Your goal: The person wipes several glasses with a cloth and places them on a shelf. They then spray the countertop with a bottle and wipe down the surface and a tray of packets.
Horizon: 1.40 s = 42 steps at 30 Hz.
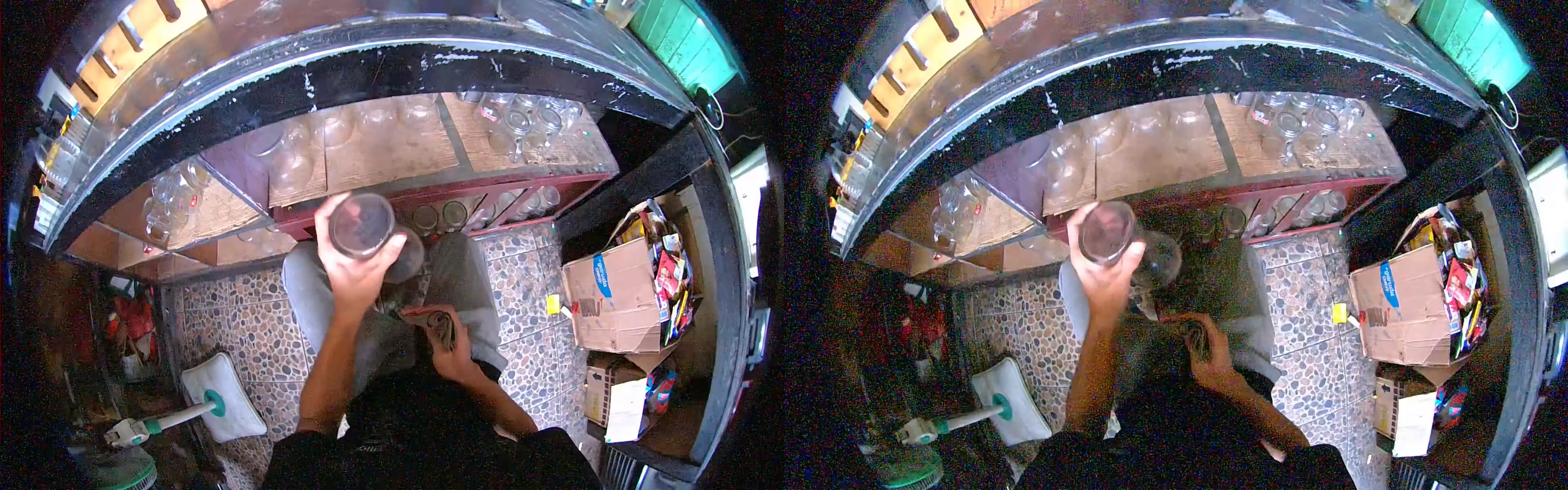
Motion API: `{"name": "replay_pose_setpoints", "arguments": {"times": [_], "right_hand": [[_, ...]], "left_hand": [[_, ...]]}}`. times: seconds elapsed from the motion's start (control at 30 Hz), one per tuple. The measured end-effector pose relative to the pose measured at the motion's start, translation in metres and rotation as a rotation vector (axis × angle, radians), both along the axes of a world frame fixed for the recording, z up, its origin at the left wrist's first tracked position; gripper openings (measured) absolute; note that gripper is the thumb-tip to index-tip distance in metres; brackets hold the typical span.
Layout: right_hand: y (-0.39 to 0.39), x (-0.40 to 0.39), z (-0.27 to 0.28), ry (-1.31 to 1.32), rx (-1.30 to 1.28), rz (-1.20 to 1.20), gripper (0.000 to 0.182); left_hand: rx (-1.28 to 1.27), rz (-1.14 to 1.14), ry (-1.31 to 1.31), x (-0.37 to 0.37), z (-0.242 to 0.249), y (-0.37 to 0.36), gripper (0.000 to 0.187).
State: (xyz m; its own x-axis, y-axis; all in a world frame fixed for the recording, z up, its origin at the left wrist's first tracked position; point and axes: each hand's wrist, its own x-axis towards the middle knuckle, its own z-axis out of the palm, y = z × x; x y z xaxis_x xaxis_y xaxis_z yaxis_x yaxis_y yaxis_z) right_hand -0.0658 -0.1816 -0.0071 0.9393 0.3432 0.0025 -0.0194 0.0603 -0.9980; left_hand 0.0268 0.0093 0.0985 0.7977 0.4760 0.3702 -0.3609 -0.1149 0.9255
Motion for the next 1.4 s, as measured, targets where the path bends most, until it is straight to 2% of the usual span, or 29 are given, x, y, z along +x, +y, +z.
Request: {"name": "replay_pose_setpoints", "arguments": {"times": [0.03,0.1,0.13,0.2,0.23,0.3,0.33,0.4,0.43,0.5,0.6,0.7,0.8,0.9,1.0,1.03,1.07,1.23,1.3,1.4], "right_hand": [[-0.002,-0.002,-0.022,-0.009,0.002,-0.008,0.041],[-0.006,-0.005,-0.067,0.144,-0.341,-0.153,0.046],[-0.008,-0.003,-0.086,0.139,-0.338,-0.165,0.046],[-0.010,0.001,-0.111,0.171,-0.120,-0.128,0.049],[-0.011,0.004,-0.107,0.168,-0.111,-0.153,0.049],[-0.014,0.013,-0.087,0.380,-0.379,-0.138,0.049],[-0.014,0.015,-0.093,0.377,-0.373,-0.157,0.049],[-0.013,0.020,-0.109,0.498,-0.290,-0.119,0.060],[-0.012,0.020,-0.092,0.497,-0.287,-0.122,0.060],[-0.008,0.022,-0.037,0.688,-0.183,-0.127,0.064],[-0.007,0.022,-0.047,0.622,-0.197,-0.139,0.066],[-0.011,0.020,-0.089,0.602,-0.298,-0.081,0.068],[-0.007,0.027,-0.007,0.617,-0.323,-0.077,0.072],[-0.010,0.022,-0.080,0.467,-0.245,-0.101,0.073],[-0.013,0.024,-0.052,0.521,-0.339,-0.093,0.071],[-0.012,0.024,-0.054,0.521,-0.340,-0.093,0.071],[-0.010,0.023,-0.059,0.530,-0.292,-0.130,0.069],[-0.013,0.022,-0.102,0.466,-0.245,-0.133,0.058],[-0.016,0.019,-0.116,0.334,-0.332,-0.055,0.055],[-0.016,0.030,-0.078,0.479,-0.242,-0.003,0.051]], "left_hand": [[0.140,-0.023,-0.031,0.010,0.002,0.011,0.077],[0.328,-0.010,-0.033,0.027,0.021,0.020,0.080],[0.336,0.012,-0.049,0.039,0.018,0.026,0.079],[0.377,0.073,-0.024,0.056,0.031,0.031,0.078],[0.359,0.075,-0.048,0.068,0.024,0.035,0.078],[0.317,0.072,-0.011,0.091,0.012,0.046,0.081],[0.279,0.069,-0.007,0.103,0.005,0.051,0.080],[0.265,0.073,-0.054,0.132,-0.016,0.065,0.080],[0.249,0.101,-0.085,0.142,-0.025,0.073,0.079],[0.255,0.115,-0.100,0.158,-0.032,0.082,0.078],[0.335,0.183,-0.077,0.158,-0.016,0.078,0.073],[0.389,0.273,-0.078,0.166,-0.014,0.082,0.066],[0.435,0.275,-0.011,0.174,-0.020,0.088,0.064],[0.537,0.395,0.037,0.183,-0.032,0.091,0.062],[0.504,0.404,0.027,0.188,-0.038,0.093,0.068],[0.630,0.490,0.034,0.178,-0.023,0.083,0.074],[0.756,0.575,0.040,0.172,-0.016,0.078,0.080],[0.786,0.613,0.089,0.164,-0.016,0.068,0.093],[0.779,0.616,0.098,0.159,-0.016,0.064,0.097],[0.808,0.633,0.027,0.157,-0.024,0.060,0.099]]}}
